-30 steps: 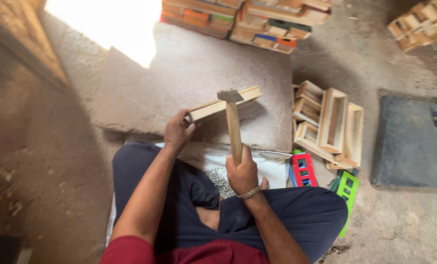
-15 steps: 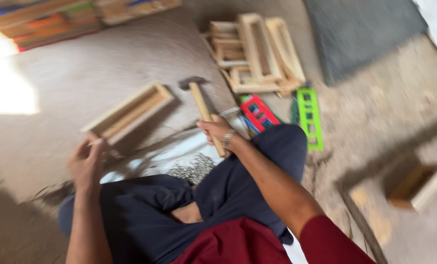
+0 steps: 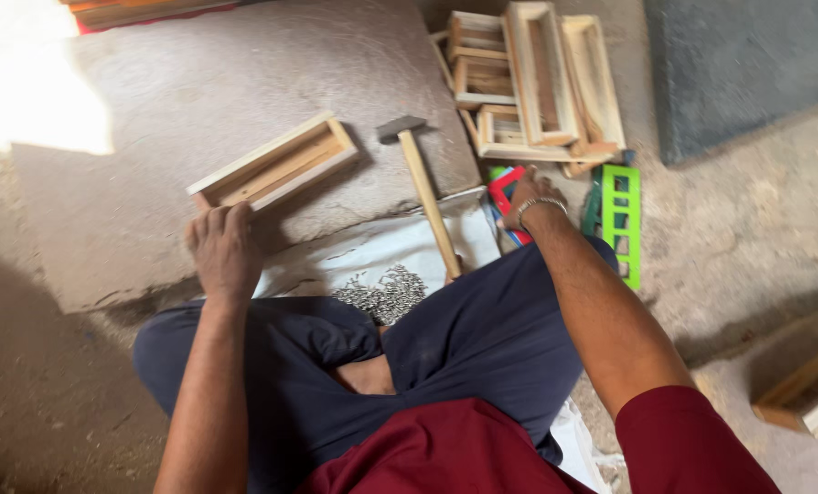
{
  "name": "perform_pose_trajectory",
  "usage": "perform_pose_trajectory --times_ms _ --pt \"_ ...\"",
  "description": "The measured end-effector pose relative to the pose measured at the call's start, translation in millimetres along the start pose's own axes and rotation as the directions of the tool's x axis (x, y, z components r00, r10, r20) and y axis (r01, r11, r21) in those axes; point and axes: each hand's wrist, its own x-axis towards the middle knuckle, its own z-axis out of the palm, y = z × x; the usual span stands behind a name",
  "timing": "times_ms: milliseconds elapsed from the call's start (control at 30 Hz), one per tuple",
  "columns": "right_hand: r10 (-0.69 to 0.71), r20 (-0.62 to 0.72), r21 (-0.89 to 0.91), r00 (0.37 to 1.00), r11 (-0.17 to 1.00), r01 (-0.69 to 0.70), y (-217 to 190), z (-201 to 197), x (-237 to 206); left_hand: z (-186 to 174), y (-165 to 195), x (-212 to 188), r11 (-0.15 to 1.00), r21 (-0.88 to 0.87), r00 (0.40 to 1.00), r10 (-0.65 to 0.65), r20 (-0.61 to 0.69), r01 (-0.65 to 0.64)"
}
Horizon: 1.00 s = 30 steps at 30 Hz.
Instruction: The person sits on the floor and assembles small wooden boxes by hammering nails into colored plastic frames. They repeatedly pick up frames, align them with wooden pieces, and hammer nails to secure the components.
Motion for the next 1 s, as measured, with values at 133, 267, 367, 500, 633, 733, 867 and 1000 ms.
perform_pose_trajectory --times_ms 133,267,367,500,633,733,867,1000 --pt "0.065 0.091 -0.013 0.994 0.998 -0.064 -15.6 8.9 2.0 -3.9 -15.0 -3.4 0.998 -0.02 0.992 0.063 -0.109 -0.066" --pt "0.062 0.056 -0.009 0.997 0.998 -0.061 -26.2 9.8 1.1 -10.1 -27.7 -4.6 0.996 -0.058 0.987 0.054 -0.154 -0.064" --pt "0.041 0.023 0.005 0.999 0.999 -0.041 -32.3 5.3 -11.5 -11.8 -38.1 -1.7 0.995 -0.073 0.986 0.059 -0.157 -0.071" --pt "-0.051 -0.12 0.045 0.991 0.997 0.057 -48.1 -20.1 -48.8 -11.4 -52.5 6.0 0.986 -0.146 0.993 0.063 -0.105 -0.078" --pt "-0.263 -0.381 -0.016 0.886 0.96 0.278 -88.3 -39.9 -90.9 -7.2 -61.0 12.7 0.976 -0.201 0.986 0.05 -0.157 -0.081" --pt "-0.541 -0.537 -0.155 0.648 0.817 0.555 -145.3 -48.1 -105.9 -2.4 -66.4 16.4 0.956 -0.294 0.969 -0.057 -0.241 -0.017" --pt "-0.747 -0.399 -0.277 0.533 0.652 0.706 -250.4 -50.7 -110.2 1.4 -81.7 20.5 0.752 -0.641 0.898 -0.376 -0.227 0.153" --pt "-0.833 -0.187 -0.279 0.52 0.553 0.785 -352.8 -38.9 -111.8 3.9 -99.4 22.5 0.595 -0.728 0.814 -0.574 -0.087 0.342"
